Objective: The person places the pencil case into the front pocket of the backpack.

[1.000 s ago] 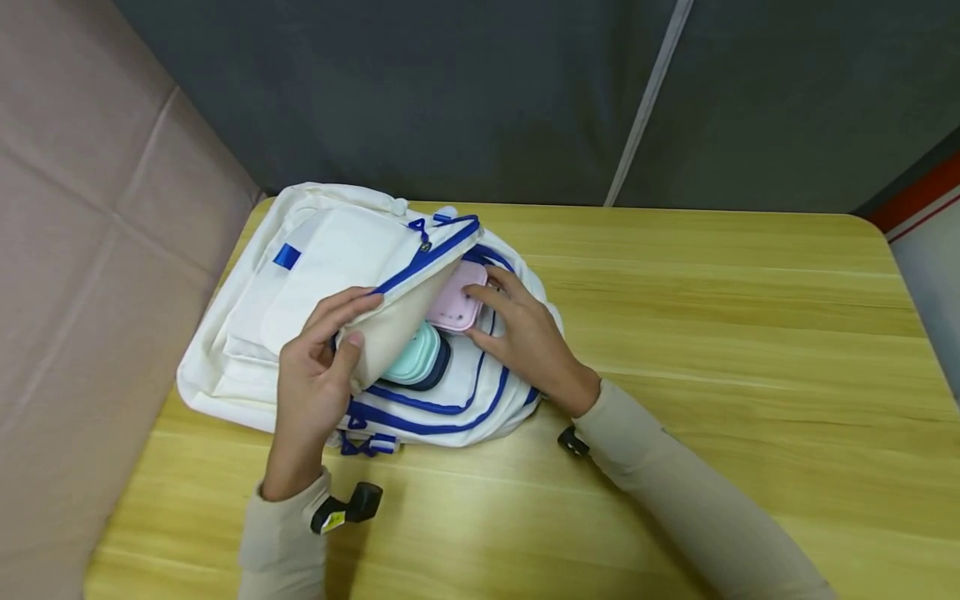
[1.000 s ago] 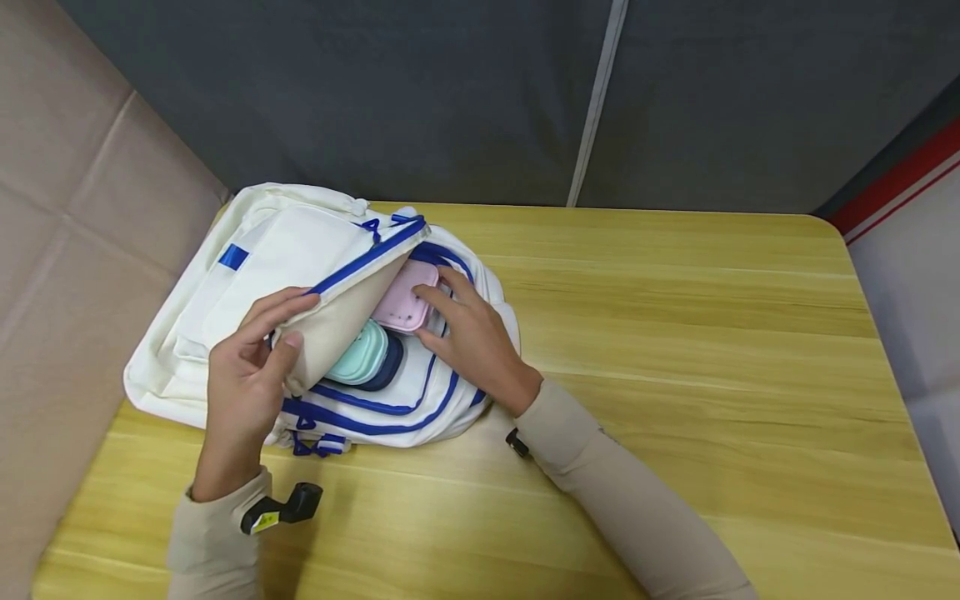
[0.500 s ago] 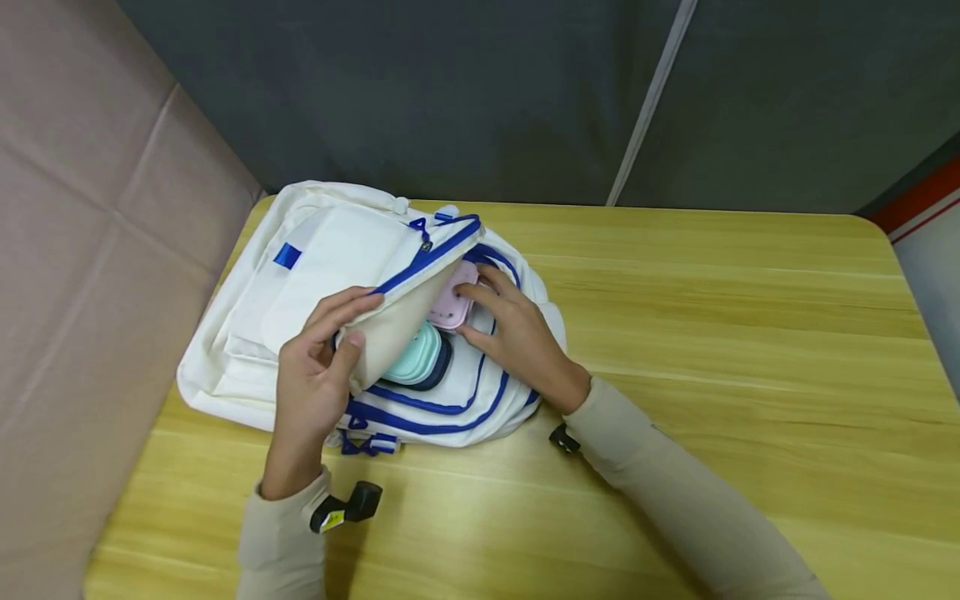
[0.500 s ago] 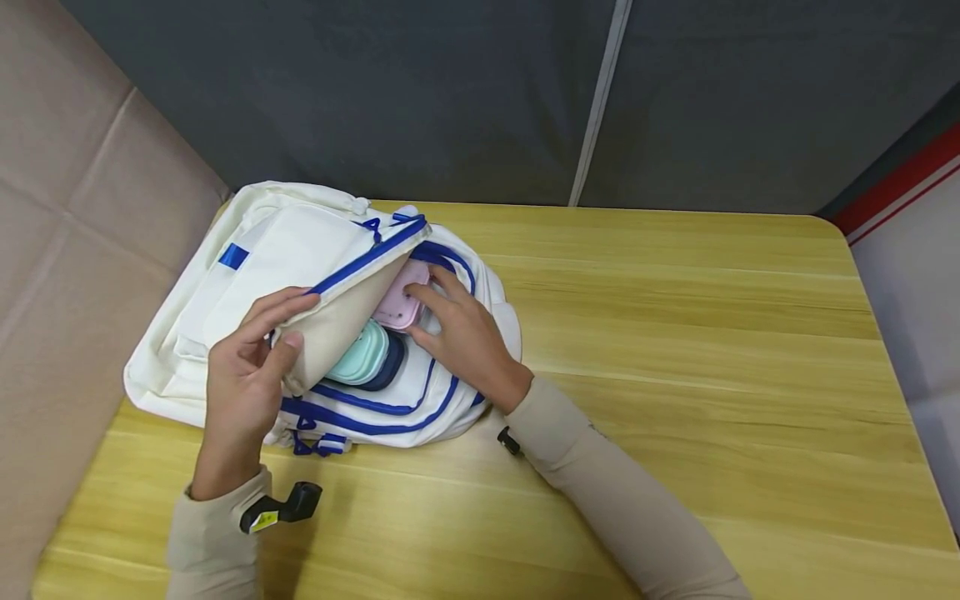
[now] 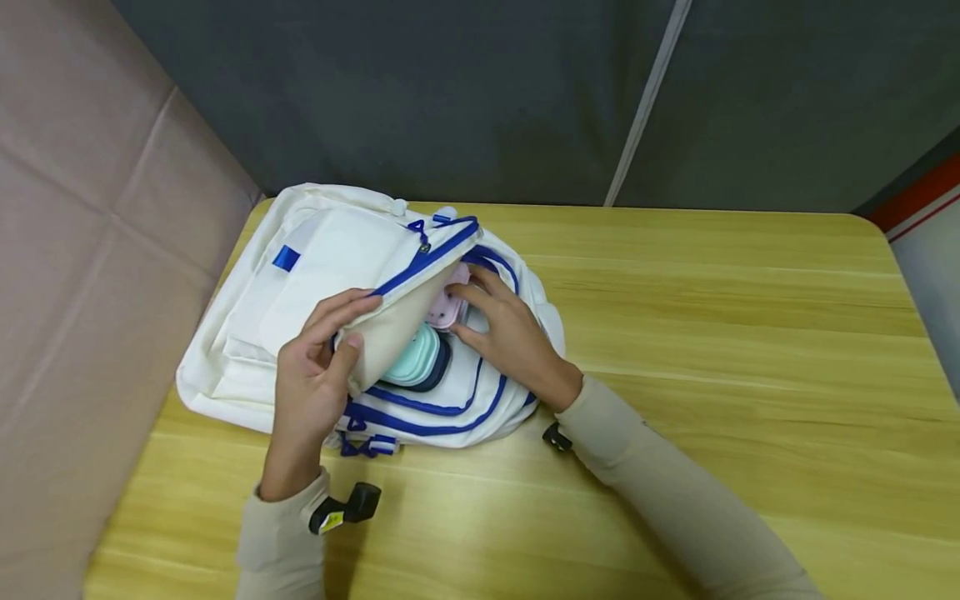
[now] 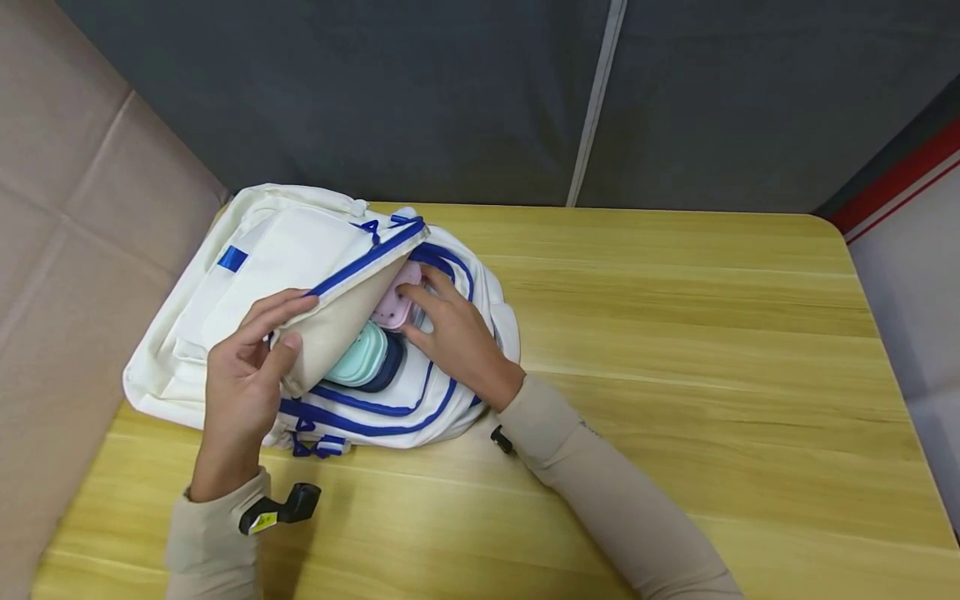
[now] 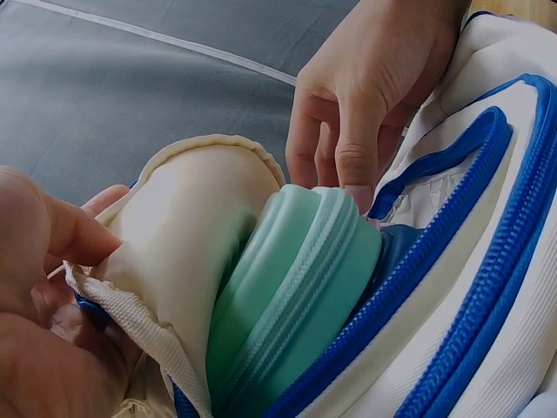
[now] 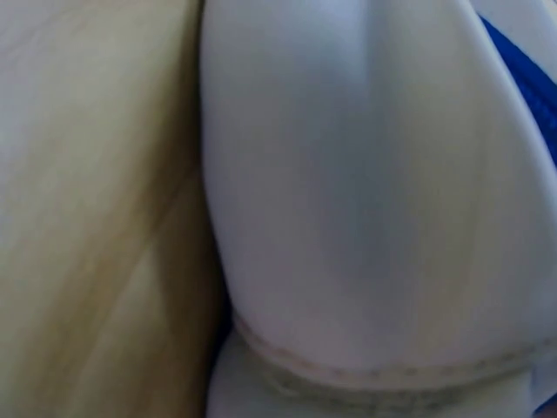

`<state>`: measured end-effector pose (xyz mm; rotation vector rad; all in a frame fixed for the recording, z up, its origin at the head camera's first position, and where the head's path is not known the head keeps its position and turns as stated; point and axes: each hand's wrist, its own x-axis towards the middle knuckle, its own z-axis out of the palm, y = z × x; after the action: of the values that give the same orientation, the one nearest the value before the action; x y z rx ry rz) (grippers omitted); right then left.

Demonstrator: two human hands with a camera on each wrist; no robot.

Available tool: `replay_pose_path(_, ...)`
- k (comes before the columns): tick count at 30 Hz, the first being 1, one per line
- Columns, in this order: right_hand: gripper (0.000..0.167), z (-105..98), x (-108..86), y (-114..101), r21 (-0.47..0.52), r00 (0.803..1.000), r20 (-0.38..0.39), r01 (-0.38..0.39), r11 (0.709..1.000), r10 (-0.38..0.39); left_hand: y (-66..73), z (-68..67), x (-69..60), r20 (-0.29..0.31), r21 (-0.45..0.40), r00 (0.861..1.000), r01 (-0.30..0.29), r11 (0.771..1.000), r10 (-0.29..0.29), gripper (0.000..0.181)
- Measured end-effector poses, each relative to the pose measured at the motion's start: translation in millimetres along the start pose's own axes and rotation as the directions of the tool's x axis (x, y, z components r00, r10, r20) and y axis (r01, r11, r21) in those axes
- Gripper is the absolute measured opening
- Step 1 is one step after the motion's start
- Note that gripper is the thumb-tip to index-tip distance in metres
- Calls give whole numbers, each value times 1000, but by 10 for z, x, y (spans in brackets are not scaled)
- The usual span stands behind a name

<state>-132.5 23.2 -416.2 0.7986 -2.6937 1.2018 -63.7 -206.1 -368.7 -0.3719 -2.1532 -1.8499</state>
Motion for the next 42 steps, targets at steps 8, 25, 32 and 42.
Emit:
replay_pose_path(8, 45, 10, 15, -18, 9, 1000, 20, -10, 1000, 10, -6, -26, -10, -6, 25, 1000, 14, 1000, -13, 37)
replay_pose_path(25, 44, 13, 31, -27, 27, 1000, 26, -10, 1000, 10, -28, -43, -4, -3, 16, 1000, 18, 1000, -18, 36)
replay_pose_path(32, 47, -41, -1, -15, 1, 998, 52, -41, 999, 41, 1, -39, 1, -6, 27, 999, 36, 999, -36, 35)
replay_pose_path(42, 52, -315, -184, 100, -13, 986, 55, -156, 988, 156, 13, -40, -30, -10, 30, 1000, 12, 999, -12, 35)
